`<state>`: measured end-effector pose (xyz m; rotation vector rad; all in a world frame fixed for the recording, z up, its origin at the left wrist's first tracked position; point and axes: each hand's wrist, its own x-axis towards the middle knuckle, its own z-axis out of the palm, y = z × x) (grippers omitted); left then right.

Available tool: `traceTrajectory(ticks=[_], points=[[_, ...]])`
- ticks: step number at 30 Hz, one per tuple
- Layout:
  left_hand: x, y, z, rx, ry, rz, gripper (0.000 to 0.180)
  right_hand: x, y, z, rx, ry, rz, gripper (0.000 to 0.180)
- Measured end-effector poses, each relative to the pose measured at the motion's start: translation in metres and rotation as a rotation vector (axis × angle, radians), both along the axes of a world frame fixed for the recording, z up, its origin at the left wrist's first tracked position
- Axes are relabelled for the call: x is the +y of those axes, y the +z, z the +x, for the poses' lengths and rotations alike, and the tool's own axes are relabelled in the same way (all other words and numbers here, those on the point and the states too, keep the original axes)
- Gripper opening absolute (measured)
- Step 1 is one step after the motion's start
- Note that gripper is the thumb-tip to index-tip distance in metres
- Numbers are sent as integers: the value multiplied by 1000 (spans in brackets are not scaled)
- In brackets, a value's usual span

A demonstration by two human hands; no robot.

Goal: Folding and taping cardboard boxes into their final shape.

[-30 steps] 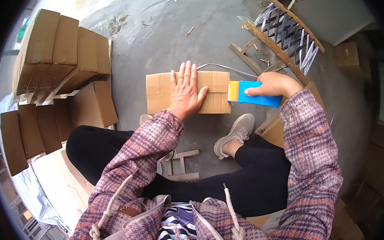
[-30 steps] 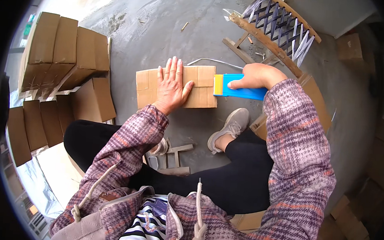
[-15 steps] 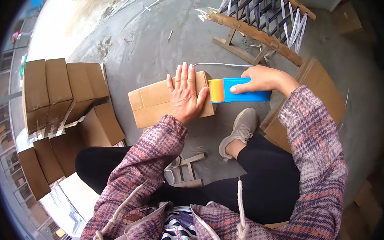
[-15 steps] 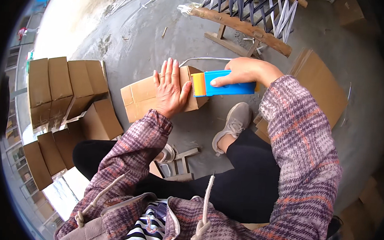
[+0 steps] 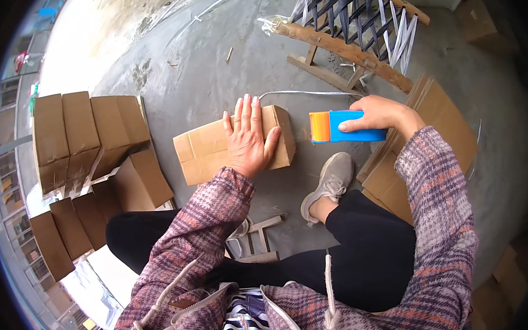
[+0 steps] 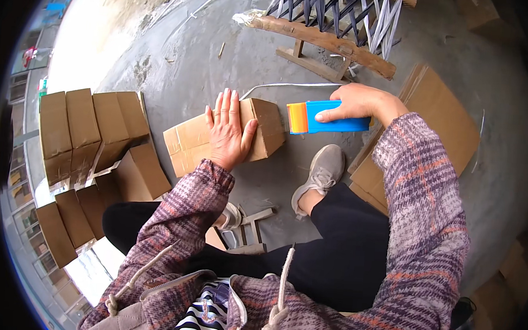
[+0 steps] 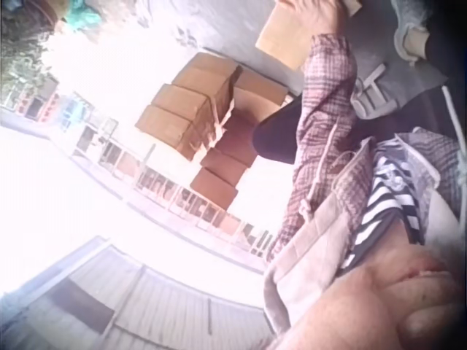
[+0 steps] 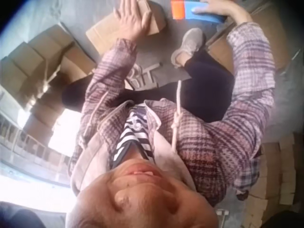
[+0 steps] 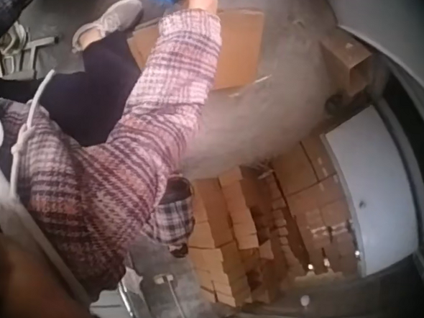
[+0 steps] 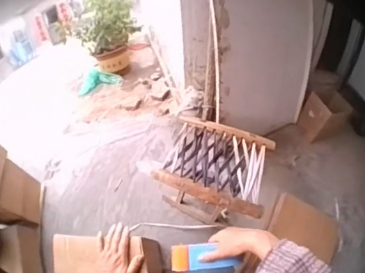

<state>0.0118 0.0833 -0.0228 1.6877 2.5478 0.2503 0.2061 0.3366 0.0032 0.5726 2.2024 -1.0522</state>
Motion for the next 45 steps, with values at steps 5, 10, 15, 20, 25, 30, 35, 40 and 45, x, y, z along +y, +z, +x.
traceTrajectory(ticks=[5, 10, 15, 20, 25, 30, 35, 40, 45], points=[[1, 5, 2, -17, 0, -6, 71, 1, -1, 5, -26, -16, -63, 76], [-2, 4, -2, -16, 7, -7, 75, 5, 7, 0, -46, -20, -78, 72], [1, 4, 1, -19, -4, -2, 75, 11, 6, 13, -51, -10, -57, 69], [1, 5, 0, -16, 4, -1, 72, 2, -3, -8, -49, 38, 64, 73], [0, 6, 0, -39, 6, -3, 73, -36, 1, -67, -200, 146, 162, 76], [3, 12, 0, -53, 7, -4, 73, -42, 8, -101, -228, 208, 196, 69], [-1, 6, -3, -44, 21, 27, 73, -81, -36, -125, -436, 155, 269, 64], [-2, 3, -2, -95, 46, 54, 69, -44, 54, -82, -213, 141, 334, 74], [-8, 5, -9, -131, 18, 104, 57, -18, 188, -43, 292, -396, 452, 61]])
